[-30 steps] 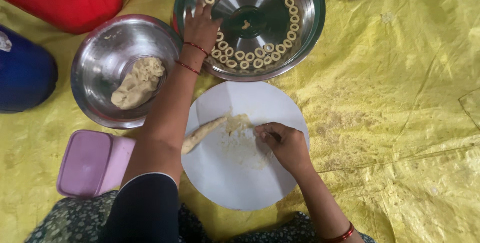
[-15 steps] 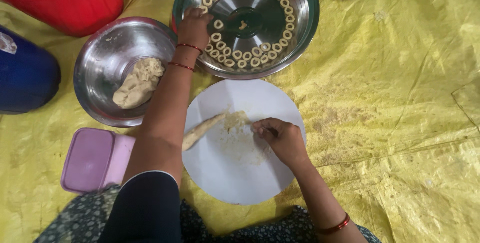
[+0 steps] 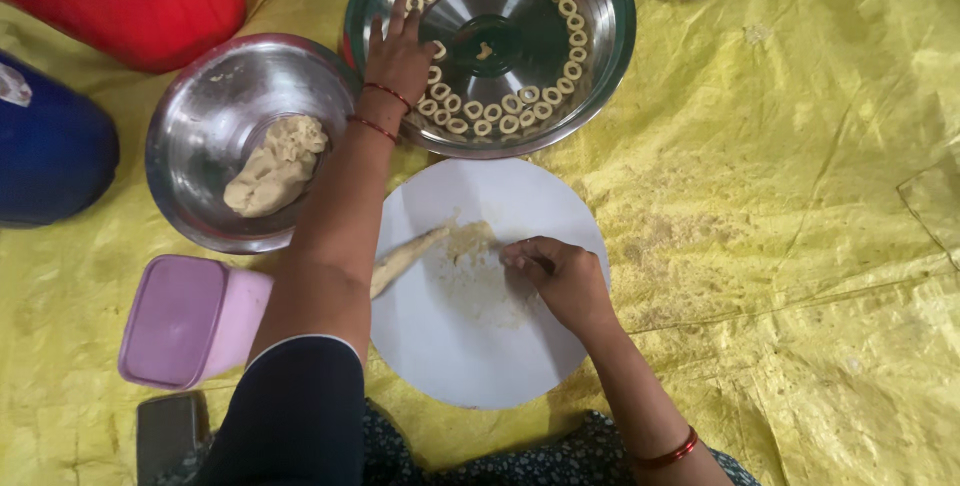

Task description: The person rolls small pieces of dough into thin ropes on a white plate, then joins the ends to form rings. The finished rings are placed into a metal bowl. The process is repeated with additional dough pieces.

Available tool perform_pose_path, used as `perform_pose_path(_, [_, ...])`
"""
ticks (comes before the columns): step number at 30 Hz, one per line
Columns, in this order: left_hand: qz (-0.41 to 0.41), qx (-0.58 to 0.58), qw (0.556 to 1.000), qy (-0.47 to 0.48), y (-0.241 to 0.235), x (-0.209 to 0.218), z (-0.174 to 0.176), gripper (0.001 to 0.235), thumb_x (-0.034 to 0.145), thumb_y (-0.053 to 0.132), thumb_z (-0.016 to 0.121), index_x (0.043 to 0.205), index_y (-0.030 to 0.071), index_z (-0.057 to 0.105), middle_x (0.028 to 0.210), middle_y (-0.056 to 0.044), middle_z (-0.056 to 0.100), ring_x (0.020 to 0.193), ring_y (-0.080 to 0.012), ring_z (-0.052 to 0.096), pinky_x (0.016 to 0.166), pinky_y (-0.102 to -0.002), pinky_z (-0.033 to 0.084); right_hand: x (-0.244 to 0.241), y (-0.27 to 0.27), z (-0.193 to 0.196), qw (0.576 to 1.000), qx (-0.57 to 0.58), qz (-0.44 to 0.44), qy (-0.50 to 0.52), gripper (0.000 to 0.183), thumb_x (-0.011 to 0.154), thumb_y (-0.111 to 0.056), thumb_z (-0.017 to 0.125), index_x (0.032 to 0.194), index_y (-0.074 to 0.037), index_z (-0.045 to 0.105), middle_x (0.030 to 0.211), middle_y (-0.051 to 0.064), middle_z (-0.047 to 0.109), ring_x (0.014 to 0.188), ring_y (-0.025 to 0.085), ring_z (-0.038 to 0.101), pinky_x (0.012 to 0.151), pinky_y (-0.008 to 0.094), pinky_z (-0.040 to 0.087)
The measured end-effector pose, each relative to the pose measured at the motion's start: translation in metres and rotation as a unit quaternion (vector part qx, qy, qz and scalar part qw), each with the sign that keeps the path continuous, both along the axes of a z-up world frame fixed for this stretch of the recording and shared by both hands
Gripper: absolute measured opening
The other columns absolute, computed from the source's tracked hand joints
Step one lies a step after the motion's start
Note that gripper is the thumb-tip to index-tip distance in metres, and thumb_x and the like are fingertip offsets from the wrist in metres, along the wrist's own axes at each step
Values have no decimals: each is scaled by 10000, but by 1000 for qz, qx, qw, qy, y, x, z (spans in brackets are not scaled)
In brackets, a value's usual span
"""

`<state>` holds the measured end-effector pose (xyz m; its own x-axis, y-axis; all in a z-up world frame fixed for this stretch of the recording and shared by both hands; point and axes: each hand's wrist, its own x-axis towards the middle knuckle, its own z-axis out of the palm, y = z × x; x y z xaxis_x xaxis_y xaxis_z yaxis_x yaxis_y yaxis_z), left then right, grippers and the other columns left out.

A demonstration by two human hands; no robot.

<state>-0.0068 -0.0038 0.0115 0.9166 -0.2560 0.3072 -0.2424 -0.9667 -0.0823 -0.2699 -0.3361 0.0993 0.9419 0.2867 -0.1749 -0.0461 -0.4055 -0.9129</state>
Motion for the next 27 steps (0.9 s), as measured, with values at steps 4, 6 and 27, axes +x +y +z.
perform_pose_path(4, [-5,44,999,-9,-3,13,-8,209,982,216,628,949,155,825,1574,-186,480,1558,-373,202,1198,-626,251,0,1,2,1000,14,-1,3,142,907,-103,719,1023,-74,796,937,21,824,854,97,774,783,261,609])
perform_pose_path(6, [-9,52,999,-9,-2,19,-12,207,977,224,637,936,148,824,1566,-178,486,1557,-373,205,1199,-631,250,0,1,3,1000,31,-2,7,141,909,-101,714,1020,-73,796,941,20,825,872,89,776,795,255,612])
perform_pose_path(27, [7,93,995,-18,12,22,-6,133,886,136,693,898,132,826,1378,-194,628,1474,-387,368,1137,-584,357,0,1,4,999,-40,-3,6,159,885,-155,752,1028,-112,806,958,5,827,804,115,777,770,272,607])
